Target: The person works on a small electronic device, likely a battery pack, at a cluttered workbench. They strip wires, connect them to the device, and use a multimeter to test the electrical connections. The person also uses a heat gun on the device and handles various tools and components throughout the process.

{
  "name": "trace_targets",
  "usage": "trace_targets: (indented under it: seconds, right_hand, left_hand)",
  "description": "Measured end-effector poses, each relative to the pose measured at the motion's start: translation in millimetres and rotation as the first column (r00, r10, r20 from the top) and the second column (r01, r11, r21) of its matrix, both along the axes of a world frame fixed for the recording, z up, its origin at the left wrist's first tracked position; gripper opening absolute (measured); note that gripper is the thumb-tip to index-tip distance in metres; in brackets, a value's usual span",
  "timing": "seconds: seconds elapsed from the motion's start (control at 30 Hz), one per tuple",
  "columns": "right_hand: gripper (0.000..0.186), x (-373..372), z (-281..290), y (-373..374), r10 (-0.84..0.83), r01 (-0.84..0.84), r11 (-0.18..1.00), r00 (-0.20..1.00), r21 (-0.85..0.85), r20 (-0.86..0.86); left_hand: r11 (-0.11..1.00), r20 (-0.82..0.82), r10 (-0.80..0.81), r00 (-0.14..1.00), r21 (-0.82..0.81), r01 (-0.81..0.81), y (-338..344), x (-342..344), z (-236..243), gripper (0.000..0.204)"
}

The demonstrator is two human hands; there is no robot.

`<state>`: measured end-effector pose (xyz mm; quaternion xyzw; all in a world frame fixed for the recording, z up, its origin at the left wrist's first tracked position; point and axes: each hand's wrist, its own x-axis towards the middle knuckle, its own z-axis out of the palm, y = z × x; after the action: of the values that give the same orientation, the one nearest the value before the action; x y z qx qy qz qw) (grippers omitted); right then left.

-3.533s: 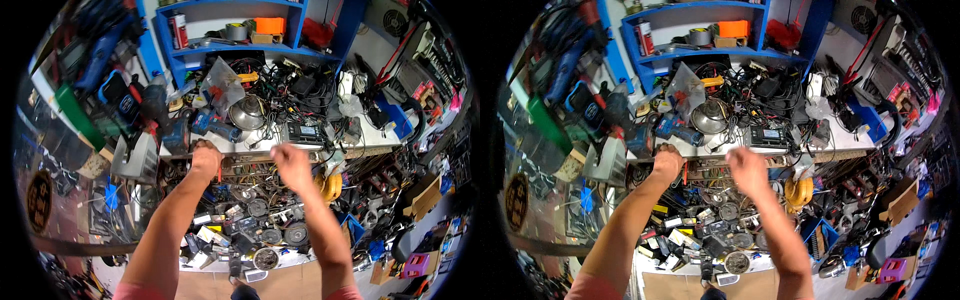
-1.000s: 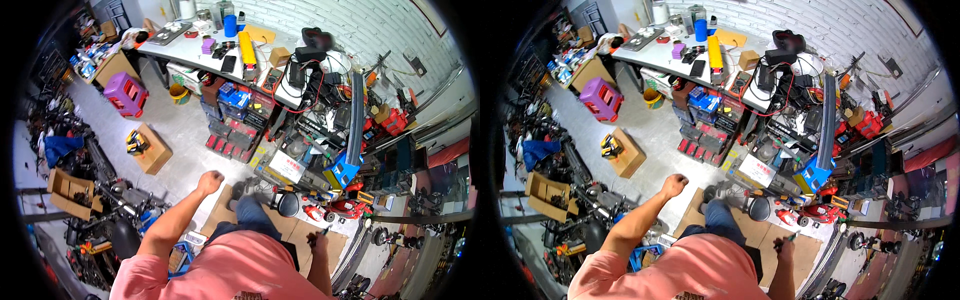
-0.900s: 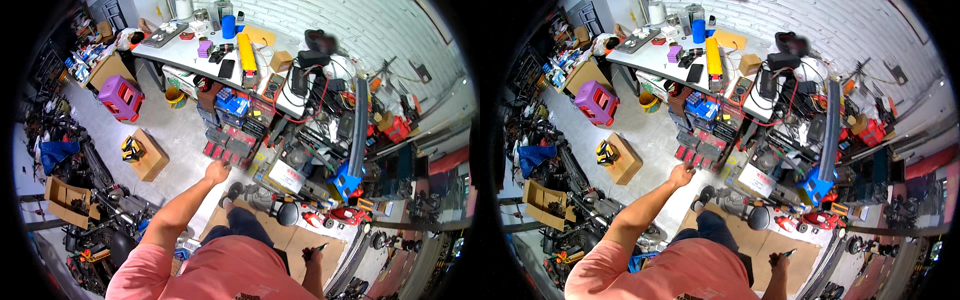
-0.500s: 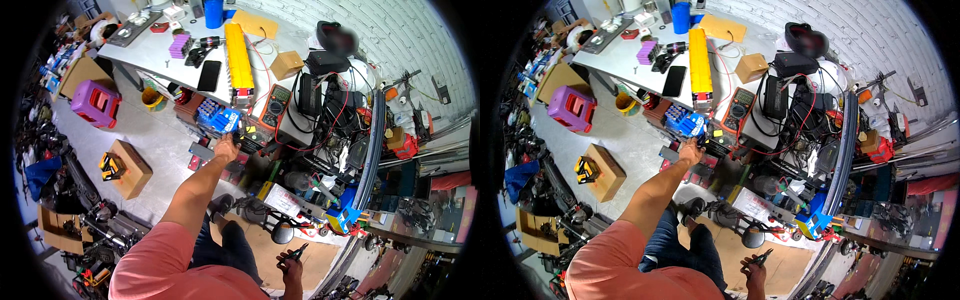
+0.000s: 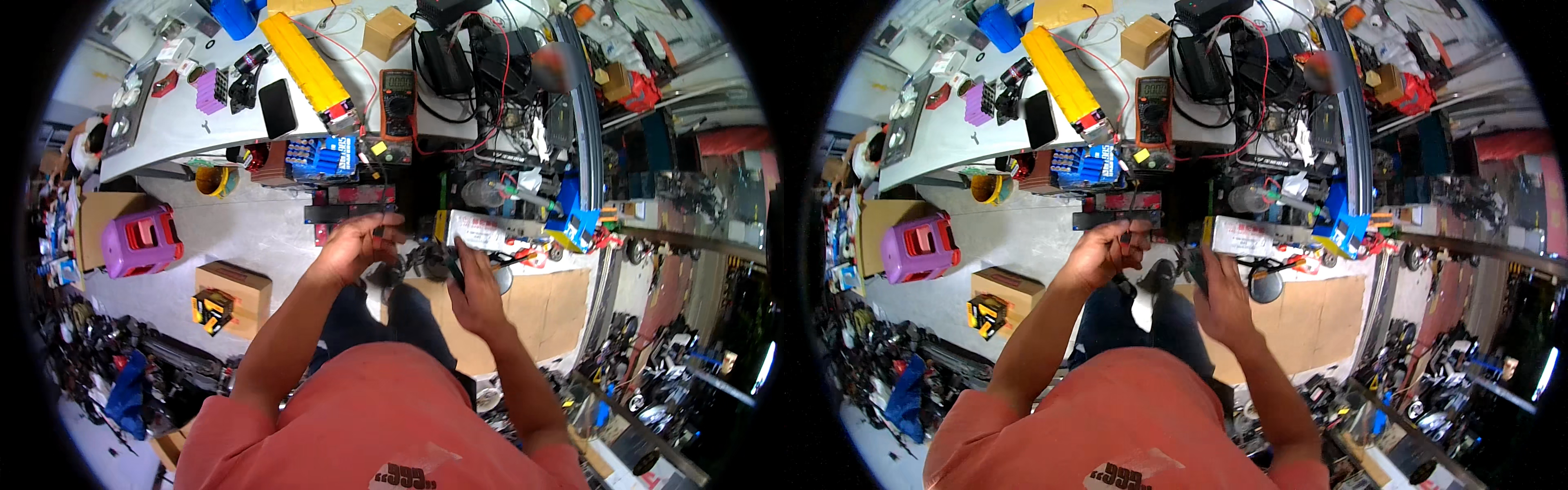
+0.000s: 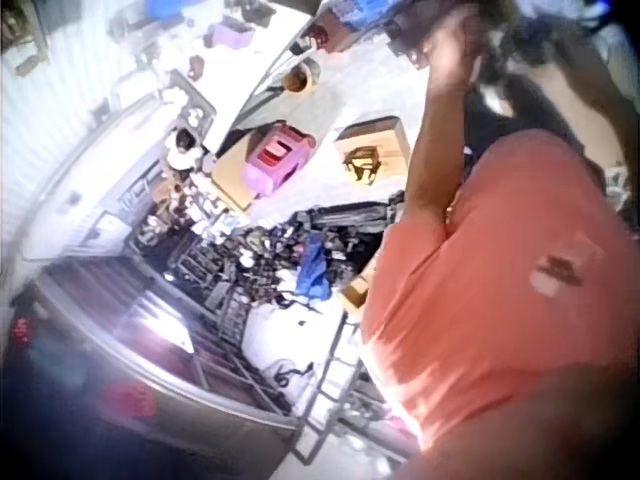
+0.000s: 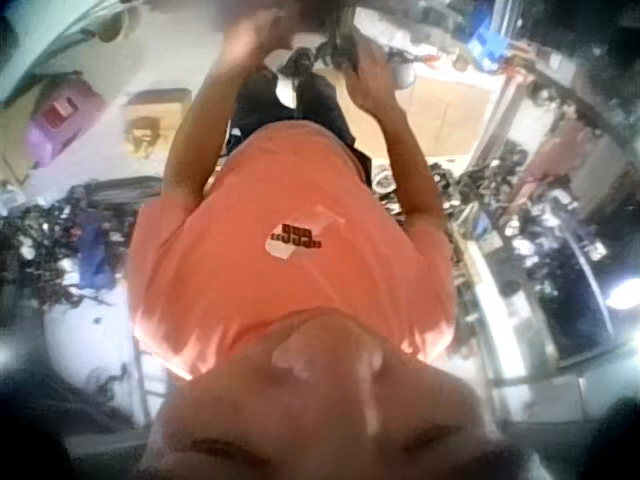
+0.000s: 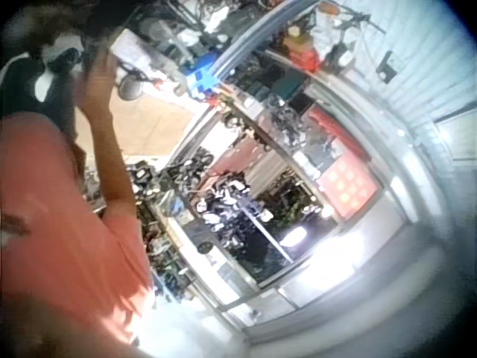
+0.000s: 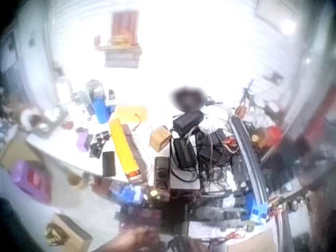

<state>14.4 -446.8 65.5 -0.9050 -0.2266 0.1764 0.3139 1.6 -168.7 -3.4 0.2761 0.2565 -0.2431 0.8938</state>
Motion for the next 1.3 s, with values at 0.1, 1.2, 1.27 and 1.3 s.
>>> trace_targets:
  seconds: [0.1, 1.2, 1.27, 1.3]
  right_hand:
    - [0.077, 13.2, 26.0, 44.5, 0.086, -0.088, 0.994, 0.996, 0.060, 0.027]
    - [0.081, 69.0, 42.3, 85.0, 0.319, -0.274, 0.944, 0.896, -0.182, 0.307]
    - [0.082, 68.1, 43.7, 86.5, 0.310, -0.269, 0.947, 0.904, -0.174, 0.293]
    - [0.081, 67.8, 46.3, 87.7, 0.310, -0.268, 0.947, 0.908, -0.178, 0.283]
  left_hand:
    - [0.999, 0.085, -0.039, 0.996, 0.030, 0.036, 23.9, 3.4, 43.5, 0.047]
    - [0.928, -0.007, -0.013, 1.000, 0.373, 0.015, 34.4, 43.9, 89.1, 0.036]
    - [0.931, 0.003, -0.009, 1.000, 0.365, 0.007, 35.2, 44.1, 89.5, 0.036]
    - [0.931, 0.008, -0.010, 1.000, 0.364, 0.006, 35.9, 43.8, 89.0, 0.036]
